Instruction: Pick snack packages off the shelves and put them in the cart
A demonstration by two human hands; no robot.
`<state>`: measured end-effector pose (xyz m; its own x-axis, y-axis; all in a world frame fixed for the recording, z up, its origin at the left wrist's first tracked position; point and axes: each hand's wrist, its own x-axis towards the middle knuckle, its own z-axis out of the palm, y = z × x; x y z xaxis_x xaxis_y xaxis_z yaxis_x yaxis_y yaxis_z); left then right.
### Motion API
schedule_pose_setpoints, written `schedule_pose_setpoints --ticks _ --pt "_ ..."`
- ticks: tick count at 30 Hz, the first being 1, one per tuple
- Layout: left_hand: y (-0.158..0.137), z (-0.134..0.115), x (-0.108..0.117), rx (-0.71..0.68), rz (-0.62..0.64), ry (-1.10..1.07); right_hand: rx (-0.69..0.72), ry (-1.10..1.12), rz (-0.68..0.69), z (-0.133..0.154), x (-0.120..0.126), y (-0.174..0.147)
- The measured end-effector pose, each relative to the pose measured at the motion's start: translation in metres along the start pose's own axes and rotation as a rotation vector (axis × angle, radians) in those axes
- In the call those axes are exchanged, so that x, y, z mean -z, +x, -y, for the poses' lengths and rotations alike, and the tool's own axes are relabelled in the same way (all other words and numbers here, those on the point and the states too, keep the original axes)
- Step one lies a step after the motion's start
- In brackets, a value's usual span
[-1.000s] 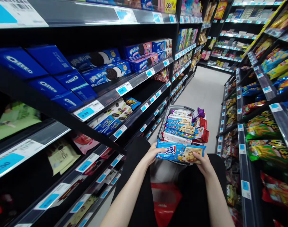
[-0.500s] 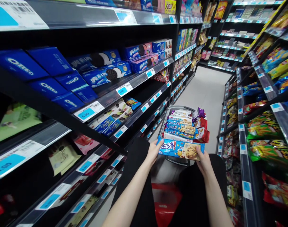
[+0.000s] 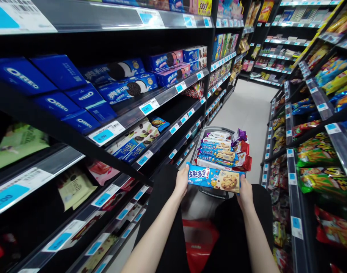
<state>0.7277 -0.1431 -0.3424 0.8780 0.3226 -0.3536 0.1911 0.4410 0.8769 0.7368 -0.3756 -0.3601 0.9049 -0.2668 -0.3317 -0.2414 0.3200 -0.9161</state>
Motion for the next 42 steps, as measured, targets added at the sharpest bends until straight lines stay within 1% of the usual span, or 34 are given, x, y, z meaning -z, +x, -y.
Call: schedule_pose_setpoints --ticks 5,8,10,12,15,16,17,18,19,21,22,25,27,28,30,34,36,38,39,42 --pt "0.002 0.001 0.0 0.048 0.006 -0.052 -0.047 0.056 -0.002 0.002 -0.001 0.0" --pt "0.002 0.0 0.0 0.091 0.042 -0.076 -0.079 0.059 0.046 0.005 0.0 -0.001" --pt "0.0 -0.003 0.0 0.132 0.066 -0.082 -0.076 0.052 0.087 0.007 0.0 -0.002" --pt "-0.004 -0.007 0.0 0.25 0.133 -0.084 -0.023 0.034 0.124 0.01 0.001 -0.004" --pt "-0.012 -0.015 0.0 0.533 0.365 -0.087 0.153 -0.06 0.116 0.013 0.004 -0.007" --pt "-0.014 -0.017 0.001 0.593 0.426 -0.079 0.203 -0.079 0.103 0.013 0.006 -0.008" --pt "-0.016 -0.017 0.0 0.613 0.449 -0.063 0.237 -0.076 0.097 0.013 0.007 -0.009" --pt "-0.017 -0.018 0.0 0.594 0.433 -0.045 0.251 -0.051 0.109 0.014 0.008 -0.009" --pt "-0.017 -0.017 0.0 0.544 0.395 -0.03 0.254 -0.013 0.136 0.014 0.009 -0.01" --pt "-0.017 -0.014 0.0 0.387 0.327 -0.008 0.242 0.044 0.221 0.016 0.008 -0.013" --pt "-0.017 -0.013 0.0 0.292 0.323 -0.002 0.226 0.051 0.266 0.018 0.006 -0.014" --pt "-0.016 -0.01 0.002 -0.014 0.403 0.034 0.135 0.064 0.357 0.023 0.002 -0.018" --pt "-0.016 -0.011 0.004 -0.188 0.441 0.078 0.096 0.11 0.385 0.027 0.0 -0.021" --pt "-0.016 -0.011 0.005 -0.249 0.451 0.095 0.099 0.135 0.392 0.028 0.0 -0.022" --pt "-0.017 -0.012 0.006 -0.321 0.469 0.115 0.125 0.17 0.404 0.03 0.0 -0.023" --pt "-0.016 -0.014 0.006 -0.352 0.5 0.11 0.152 0.183 0.405 0.03 0.002 -0.023" --pt "-0.016 -0.013 0.006 -0.337 0.511 0.104 0.157 0.177 0.388 0.029 0.002 -0.021" --pt "-0.016 -0.012 0.005 -0.258 0.532 0.085 0.129 0.182 0.351 0.027 0.003 -0.017" --pt "-0.015 -0.011 0.004 -0.2 0.544 0.07 0.089 0.184 0.318 0.025 0.004 -0.014" --pt "-0.011 -0.007 0.002 -0.035 0.522 0.093 -0.104 0.106 0.173 0.02 0.006 -0.007"
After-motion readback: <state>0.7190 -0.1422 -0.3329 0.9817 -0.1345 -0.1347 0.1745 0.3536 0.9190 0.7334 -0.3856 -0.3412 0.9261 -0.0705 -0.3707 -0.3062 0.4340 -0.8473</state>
